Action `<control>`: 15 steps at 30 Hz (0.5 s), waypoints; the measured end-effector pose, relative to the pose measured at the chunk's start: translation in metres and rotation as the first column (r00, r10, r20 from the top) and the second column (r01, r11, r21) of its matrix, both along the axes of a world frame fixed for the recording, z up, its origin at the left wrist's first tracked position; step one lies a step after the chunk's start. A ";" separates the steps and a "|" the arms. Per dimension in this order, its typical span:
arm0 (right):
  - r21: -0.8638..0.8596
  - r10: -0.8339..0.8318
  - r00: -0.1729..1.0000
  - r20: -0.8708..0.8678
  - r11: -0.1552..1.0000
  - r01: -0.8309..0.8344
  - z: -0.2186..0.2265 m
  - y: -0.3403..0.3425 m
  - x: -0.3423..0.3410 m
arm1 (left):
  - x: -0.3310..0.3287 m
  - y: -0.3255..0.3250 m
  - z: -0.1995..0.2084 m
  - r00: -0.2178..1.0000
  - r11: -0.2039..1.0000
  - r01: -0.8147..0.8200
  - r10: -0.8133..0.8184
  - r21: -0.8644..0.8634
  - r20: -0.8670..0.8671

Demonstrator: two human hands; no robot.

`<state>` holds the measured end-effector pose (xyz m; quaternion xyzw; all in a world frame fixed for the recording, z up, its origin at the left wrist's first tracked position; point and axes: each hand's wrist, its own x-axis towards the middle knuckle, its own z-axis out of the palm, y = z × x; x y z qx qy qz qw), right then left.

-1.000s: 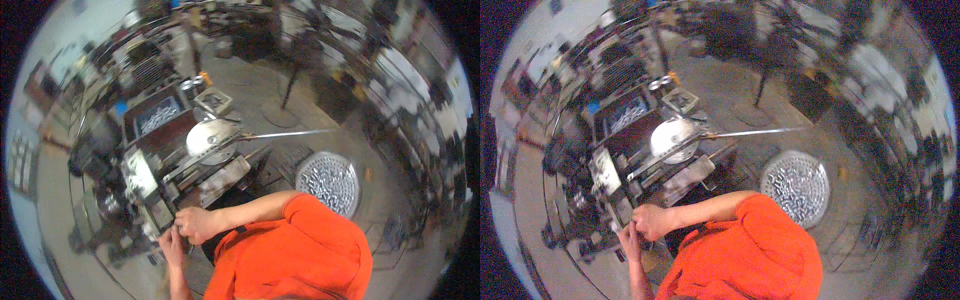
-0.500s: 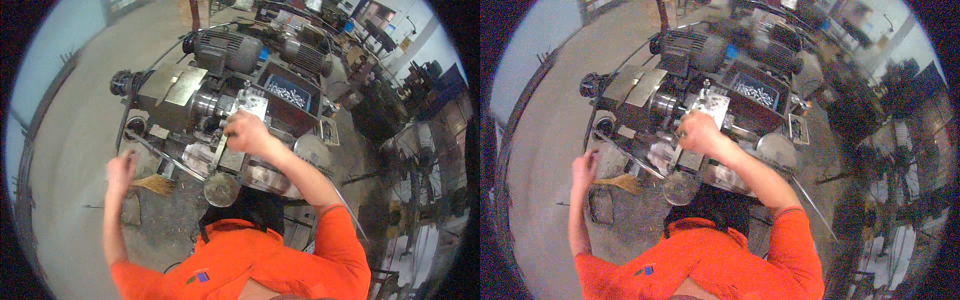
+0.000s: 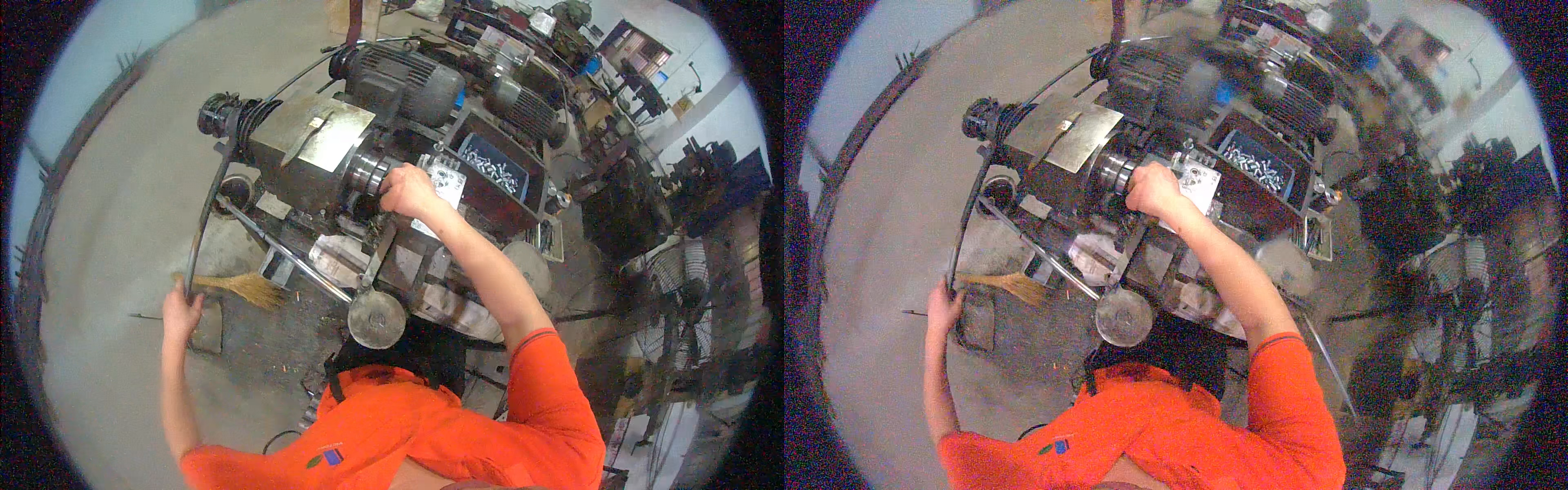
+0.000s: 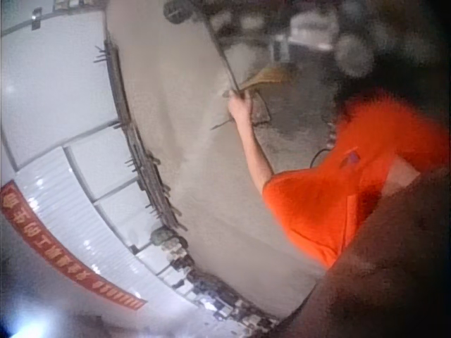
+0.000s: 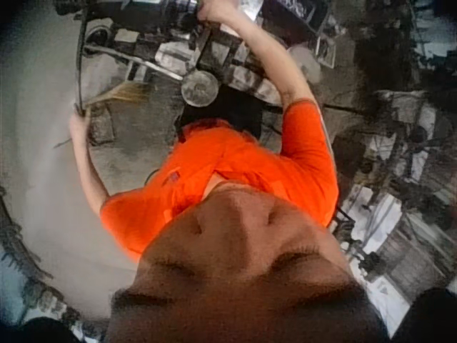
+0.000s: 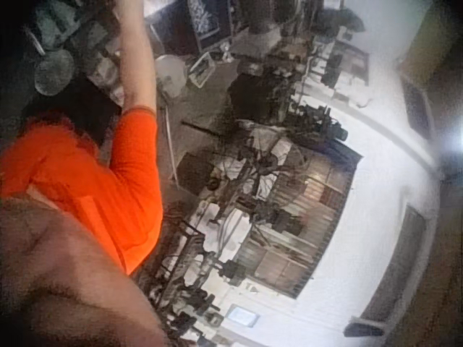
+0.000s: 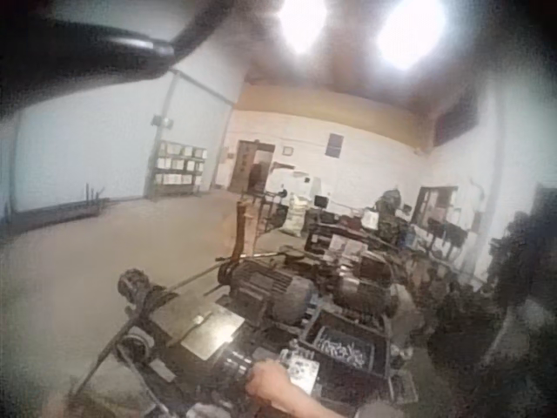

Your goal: The person operates a metal turning machine, repeatedly inserting small metal pieces into the chuck, engaging the machine, and removing the finished parts. The finished parts are placed into a perforated metal basket nearby.

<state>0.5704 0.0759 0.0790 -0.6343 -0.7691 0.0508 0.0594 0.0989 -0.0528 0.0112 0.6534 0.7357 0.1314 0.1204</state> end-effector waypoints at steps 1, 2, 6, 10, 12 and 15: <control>0.002 0.011 1.000 -0.026 1.000 -0.011 0.000 0.001 -0.001 | 0.000 0.001 -0.005 0.994 0.998 -0.003 0.009 0.057 -0.110; 0.005 0.022 0.998 -0.054 1.000 -0.022 0.002 -0.002 0.001 | -0.002 0.004 -0.008 0.980 0.999 0.009 -0.002 0.033 -0.198; 0.033 0.047 0.990 -0.132 0.999 -0.043 0.001 -0.004 0.006 | -0.064 0.033 -0.011 0.895 0.999 -0.034 0.040 0.022 -0.444; 0.013 0.019 0.989 -0.144 1.000 -0.017 0.006 -0.003 0.000 | -0.137 0.089 0.002 0.771 0.980 0.117 0.013 0.162 -0.636; 0.049 0.015 0.984 -0.179 0.999 -0.006 0.010 -0.006 -0.004 | -0.133 0.086 -0.002 0.764 0.980 0.115 0.019 0.165 -0.645; 0.114 0.094 0.987 -0.131 0.990 -0.079 0.011 -0.013 0.000 | -0.129 0.097 0.004 0.811 0.995 0.049 0.009 0.083 -0.584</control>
